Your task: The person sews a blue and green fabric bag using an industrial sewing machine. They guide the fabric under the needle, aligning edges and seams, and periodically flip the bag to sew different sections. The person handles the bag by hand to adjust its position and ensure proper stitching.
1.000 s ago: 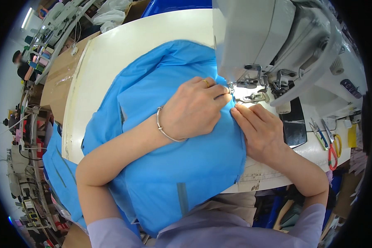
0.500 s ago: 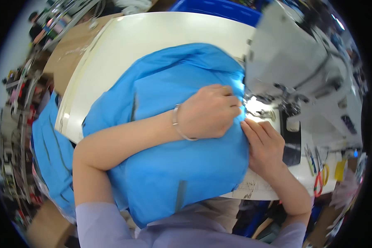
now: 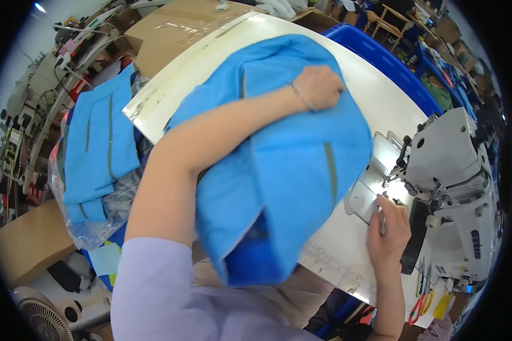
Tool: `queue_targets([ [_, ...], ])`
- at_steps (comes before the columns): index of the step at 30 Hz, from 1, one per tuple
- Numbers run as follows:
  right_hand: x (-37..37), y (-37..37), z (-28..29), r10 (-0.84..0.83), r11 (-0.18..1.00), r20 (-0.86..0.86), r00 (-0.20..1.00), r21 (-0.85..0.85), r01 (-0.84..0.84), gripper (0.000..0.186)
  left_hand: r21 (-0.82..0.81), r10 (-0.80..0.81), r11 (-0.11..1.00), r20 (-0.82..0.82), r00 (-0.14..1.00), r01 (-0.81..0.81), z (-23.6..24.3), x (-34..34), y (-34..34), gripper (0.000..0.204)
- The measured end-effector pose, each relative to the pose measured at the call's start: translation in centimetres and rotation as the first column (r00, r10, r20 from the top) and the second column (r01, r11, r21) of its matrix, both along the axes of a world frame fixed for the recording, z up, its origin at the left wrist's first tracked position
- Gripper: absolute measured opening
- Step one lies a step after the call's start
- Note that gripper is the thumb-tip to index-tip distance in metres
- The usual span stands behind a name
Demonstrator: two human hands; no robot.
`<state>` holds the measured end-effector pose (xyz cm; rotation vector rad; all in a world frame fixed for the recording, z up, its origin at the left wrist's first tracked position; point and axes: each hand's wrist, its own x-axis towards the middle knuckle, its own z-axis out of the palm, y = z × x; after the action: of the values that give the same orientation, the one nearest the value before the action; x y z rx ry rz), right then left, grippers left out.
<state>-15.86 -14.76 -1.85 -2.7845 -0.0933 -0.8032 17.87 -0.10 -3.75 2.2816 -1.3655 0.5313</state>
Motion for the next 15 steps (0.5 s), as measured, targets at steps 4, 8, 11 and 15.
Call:
queue_targets([
  [4, 0.1, -0.1, -0.4, 0.011, 0.999, 0.052, 0.999, -0.05, -0.009, 0.029, 0.082, 0.066, 0.995, -0.119, 0.991, -0.056, 5.0, 3.4, 3.6, 0.034],
  [8, -0.1, -0.4, -0.8, 0.01, 0.996, 0.081, 0.997, -0.088, -0.003, 0.024, -0.082, -0.104, 0.992, -0.054, 0.993, 0.099, 9.0, -0.4, 12.2, 0.031],
  [11, 0.0, -0.5, -0.9, 0.009, 0.996, 0.091, 0.996, -0.091, -0.001, 0.023, -0.041, -0.093, 0.995, 0.046, 0.995, 0.095, 8.2, -6.2, 18.7, 0.023],
  [15, 0.2, -0.3, -0.8, 0.033, 0.994, 0.125, 0.992, -0.107, -0.019, 0.02, 0.002, -0.097, 0.995, 0.13, 0.987, 0.097, 7.7, -11.3, 24.0, 0.022],
])
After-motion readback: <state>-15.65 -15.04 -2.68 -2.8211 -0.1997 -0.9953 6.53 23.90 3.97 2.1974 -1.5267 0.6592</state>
